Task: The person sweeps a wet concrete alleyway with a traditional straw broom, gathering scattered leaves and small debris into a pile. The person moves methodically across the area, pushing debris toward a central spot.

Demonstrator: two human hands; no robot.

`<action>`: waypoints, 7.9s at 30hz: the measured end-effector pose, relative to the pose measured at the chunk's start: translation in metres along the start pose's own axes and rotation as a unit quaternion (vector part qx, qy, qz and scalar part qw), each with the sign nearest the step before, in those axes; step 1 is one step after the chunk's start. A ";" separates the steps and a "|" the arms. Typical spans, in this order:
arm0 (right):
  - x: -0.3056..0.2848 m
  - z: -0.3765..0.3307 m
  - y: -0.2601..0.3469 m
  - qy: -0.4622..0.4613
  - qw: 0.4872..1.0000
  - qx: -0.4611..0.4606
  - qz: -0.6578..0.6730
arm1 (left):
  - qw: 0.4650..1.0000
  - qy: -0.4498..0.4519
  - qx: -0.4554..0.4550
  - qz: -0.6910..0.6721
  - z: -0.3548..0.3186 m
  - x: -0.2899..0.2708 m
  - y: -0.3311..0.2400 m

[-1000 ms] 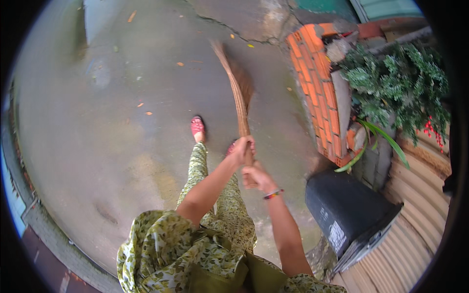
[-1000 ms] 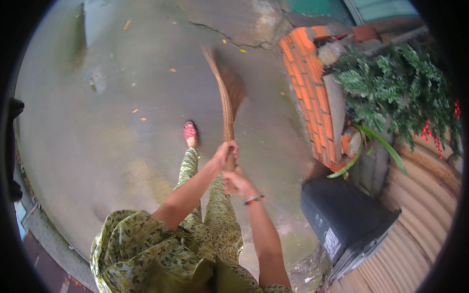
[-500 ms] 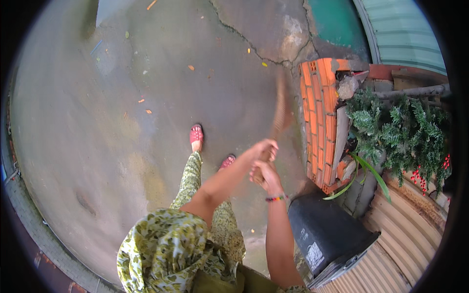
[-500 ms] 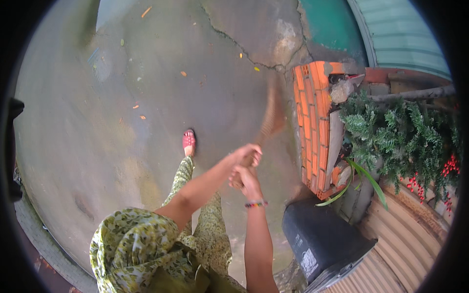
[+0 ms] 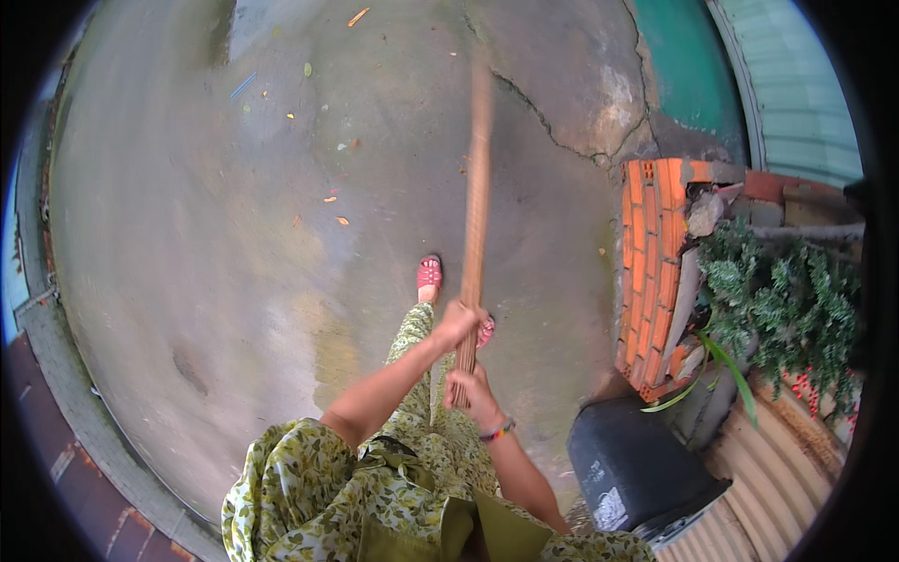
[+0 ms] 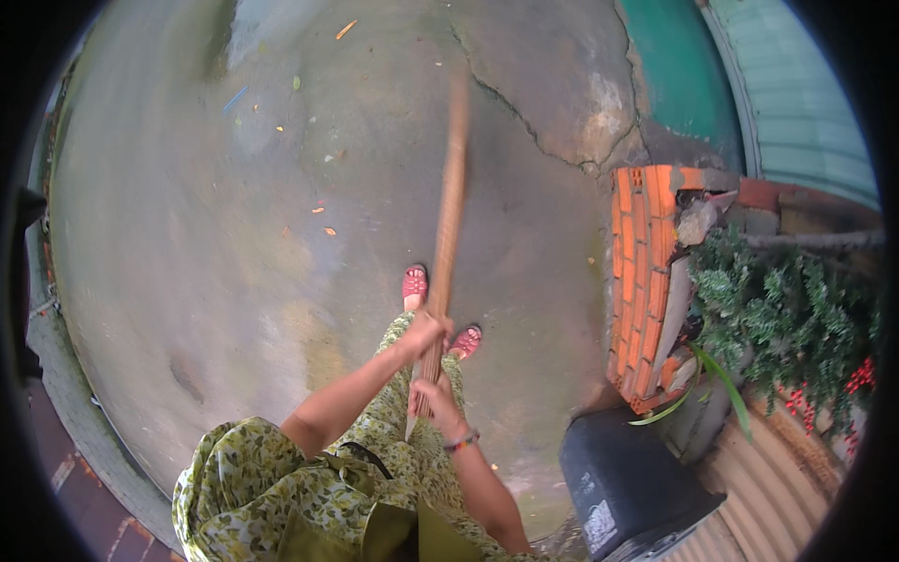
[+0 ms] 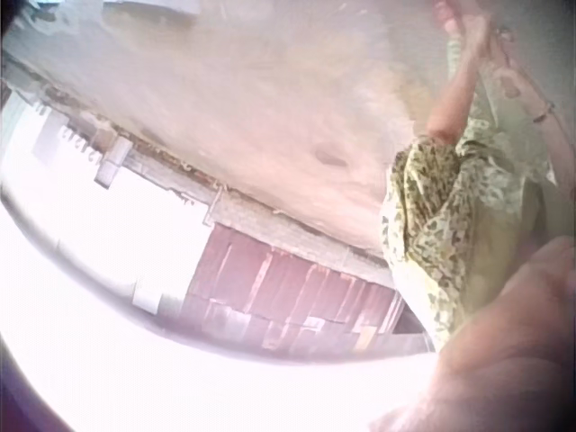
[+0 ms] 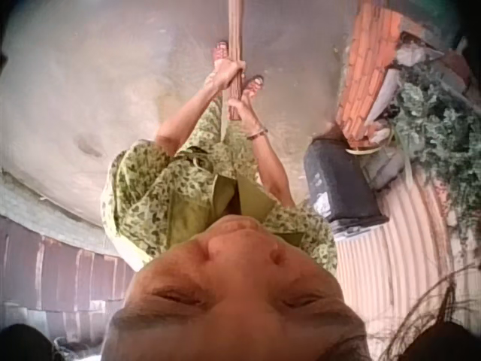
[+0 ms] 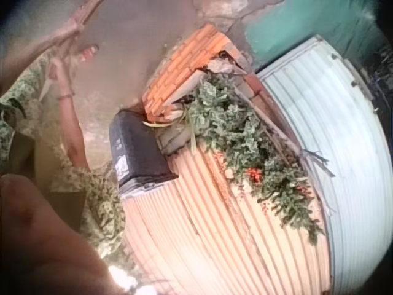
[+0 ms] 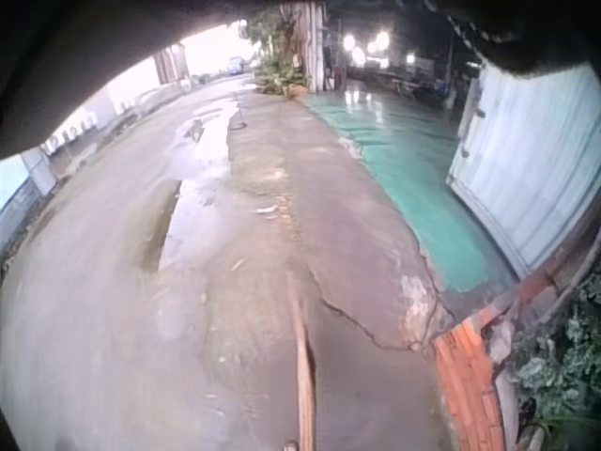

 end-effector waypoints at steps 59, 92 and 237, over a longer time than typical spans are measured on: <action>0.398 0.302 0.369 -0.043 0.982 0.124 -0.132 | 0.977 0.027 -0.084 -0.192 0.178 -0.148 -0.506; 0.533 0.394 0.580 0.086 0.983 0.092 -0.136 | 0.981 -0.095 0.142 -0.088 0.225 -0.166 -0.820; 0.718 0.698 1.053 0.049 0.989 0.121 -0.075 | 0.996 -0.077 0.031 0.032 0.543 -0.106 -1.333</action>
Point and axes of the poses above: each hand's wrist, its own z-axis towards the middle knuckle, its own x-axis out of the palm, y = z × x, the point moved 4 cm from there along z, towards the middle knuckle, and after that the axes turned 3 degrees about -z, right-handed, at the moved point
